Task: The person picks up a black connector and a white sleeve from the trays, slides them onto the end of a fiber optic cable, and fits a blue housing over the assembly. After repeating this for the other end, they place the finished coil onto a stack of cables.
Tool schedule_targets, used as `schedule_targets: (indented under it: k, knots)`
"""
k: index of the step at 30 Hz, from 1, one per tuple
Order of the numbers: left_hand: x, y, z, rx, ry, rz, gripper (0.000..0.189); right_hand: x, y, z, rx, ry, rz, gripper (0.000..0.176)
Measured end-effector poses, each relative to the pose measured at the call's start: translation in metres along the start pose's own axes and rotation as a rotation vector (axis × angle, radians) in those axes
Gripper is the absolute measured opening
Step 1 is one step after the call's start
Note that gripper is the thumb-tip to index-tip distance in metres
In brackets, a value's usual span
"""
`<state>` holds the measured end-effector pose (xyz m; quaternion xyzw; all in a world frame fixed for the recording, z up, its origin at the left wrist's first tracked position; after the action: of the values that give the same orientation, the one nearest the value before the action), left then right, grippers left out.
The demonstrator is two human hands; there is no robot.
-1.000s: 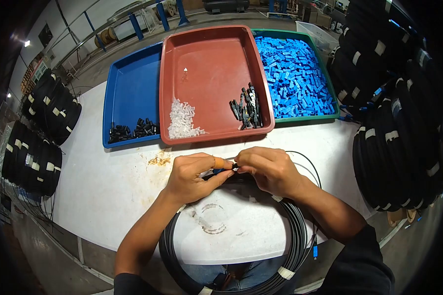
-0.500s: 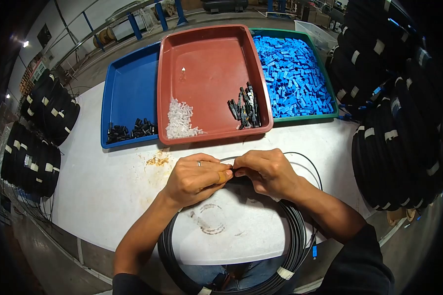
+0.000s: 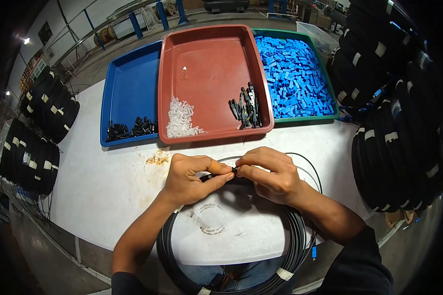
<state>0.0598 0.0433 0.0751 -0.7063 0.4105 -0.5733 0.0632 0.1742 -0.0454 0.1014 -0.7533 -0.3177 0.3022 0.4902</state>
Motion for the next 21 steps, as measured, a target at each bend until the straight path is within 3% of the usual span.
schedule_targets:
  k: [3,5,6,8,12,17,19,21]
  knots:
    - [0.003,0.001,0.000,0.012,0.025,0.058,0.010,0.009,0.002,0.004,-0.047,-0.056,0.168,0.026]
    - [0.022,0.003,0.004,-0.010,-0.055,0.307,0.009,0.015,0.008,0.007,-0.069,-0.098,0.290,0.025]
    - [0.024,0.003,0.004,-0.011,-0.054,0.308,0.009,0.023,0.013,0.010,-0.092,-0.139,0.411,0.024]
    - [0.041,0.011,0.011,-0.047,-0.237,0.510,0.010,0.028,0.015,0.013,-0.108,-0.160,0.463,0.024]
    - [0.030,0.006,0.004,0.002,-0.236,0.425,0.010,0.028,0.014,0.013,-0.078,-0.148,0.442,0.026]
    - [-0.011,-0.001,0.000,0.011,-0.003,-0.054,0.010,0.007,0.003,0.004,-0.051,-0.046,0.240,0.026]
    - [-0.011,-0.001,0.002,0.001,0.023,-0.065,0.010,0.001,0.002,0.004,-0.068,-0.026,0.174,0.026]
    - [0.012,0.001,0.006,-0.026,-0.070,0.208,0.010,0.009,0.007,0.009,-0.103,-0.088,0.254,0.026]
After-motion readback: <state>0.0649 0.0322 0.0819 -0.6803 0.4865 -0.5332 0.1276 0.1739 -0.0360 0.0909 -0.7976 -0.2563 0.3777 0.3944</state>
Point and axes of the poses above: each hand's wrist, its own y-axis away from the middle knuckle, its own z-axis out of the palm, x = y × z, the point moved 10 cm from there along -y, towards the middle knuckle, and after that the axes turned 11 degrees about x, right-handed, at the moved point
